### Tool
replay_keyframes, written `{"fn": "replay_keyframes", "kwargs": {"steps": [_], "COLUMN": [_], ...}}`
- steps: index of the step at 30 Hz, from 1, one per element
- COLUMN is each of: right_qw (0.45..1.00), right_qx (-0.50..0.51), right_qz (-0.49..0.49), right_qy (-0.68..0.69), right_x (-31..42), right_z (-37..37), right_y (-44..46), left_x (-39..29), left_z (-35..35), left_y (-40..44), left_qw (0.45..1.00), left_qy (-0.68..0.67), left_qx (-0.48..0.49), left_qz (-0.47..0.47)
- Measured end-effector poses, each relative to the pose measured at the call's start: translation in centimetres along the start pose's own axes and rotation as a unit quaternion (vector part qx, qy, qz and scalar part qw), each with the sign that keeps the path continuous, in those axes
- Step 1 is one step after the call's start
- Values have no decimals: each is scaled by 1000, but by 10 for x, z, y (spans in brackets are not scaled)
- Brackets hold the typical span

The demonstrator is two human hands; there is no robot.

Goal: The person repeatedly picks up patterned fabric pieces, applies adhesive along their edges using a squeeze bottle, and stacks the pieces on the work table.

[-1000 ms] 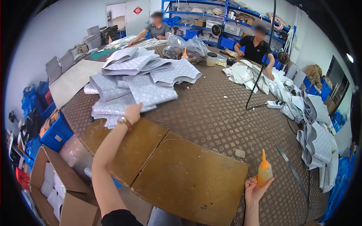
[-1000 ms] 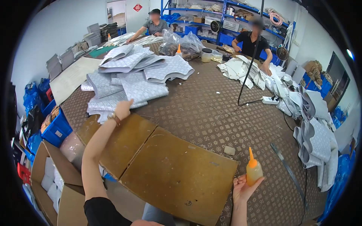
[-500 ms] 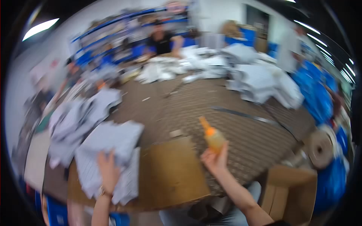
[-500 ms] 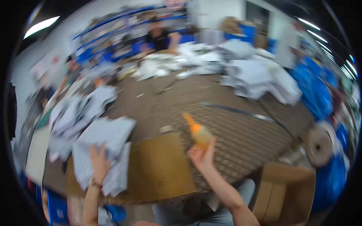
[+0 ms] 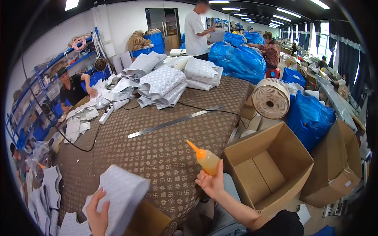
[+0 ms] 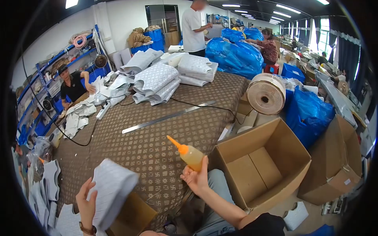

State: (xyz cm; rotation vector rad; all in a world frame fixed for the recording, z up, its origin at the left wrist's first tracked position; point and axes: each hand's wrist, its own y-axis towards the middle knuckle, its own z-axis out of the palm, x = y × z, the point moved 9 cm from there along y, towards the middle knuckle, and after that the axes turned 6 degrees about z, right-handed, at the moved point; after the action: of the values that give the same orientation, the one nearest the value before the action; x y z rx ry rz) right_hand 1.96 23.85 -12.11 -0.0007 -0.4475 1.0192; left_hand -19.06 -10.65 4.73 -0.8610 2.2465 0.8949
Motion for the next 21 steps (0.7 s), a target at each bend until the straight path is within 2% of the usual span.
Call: {"fn": "replay_keyframes", "kwargs": {"steps": [3,4,5,6,7,10,11,14,17,19,21], "right_qw": [999,999,998,996,993,982,973,971,972,970,971], "right_qx": [-4,-6,-30,-55,-77,-121,-142,-141,-146,-162,-155], "right_qz": [-37,-36,-54,-72,-89,-127,-148,-160,-166,-167,-165], "right_qy": [35,38,16,-4,-24,-74,-108,-107,-84,-76,-73], "right_x": [32,40,50,59,68,89,100,115,113,115,115], "right_z": [-9,-15,-29,-42,-53,-76,-80,-78,-80,-83,-82], "right_y": [-10,-15,-22,-29,-33,-45,-51,-54,-51,-49,-48], "left_x": [-18,14,84,115,134,151,152,174,189,163,90], "left_z": [25,28,28,31,31,19,17,8,2,7,10], "left_y": [8,3,-11,-20,-29,-48,-53,-72,-79,-79,-56], "left_qw": [957,956,973,982,980,989,989,949,959,962,996], "left_qy": [261,263,214,166,172,98,96,-125,-92,-81,5], "left_qx": [39,42,69,95,97,26,26,91,49,27,13], "left_qz": [121,121,55,-12,-11,-104,-110,-276,-264,-259,-89]}}
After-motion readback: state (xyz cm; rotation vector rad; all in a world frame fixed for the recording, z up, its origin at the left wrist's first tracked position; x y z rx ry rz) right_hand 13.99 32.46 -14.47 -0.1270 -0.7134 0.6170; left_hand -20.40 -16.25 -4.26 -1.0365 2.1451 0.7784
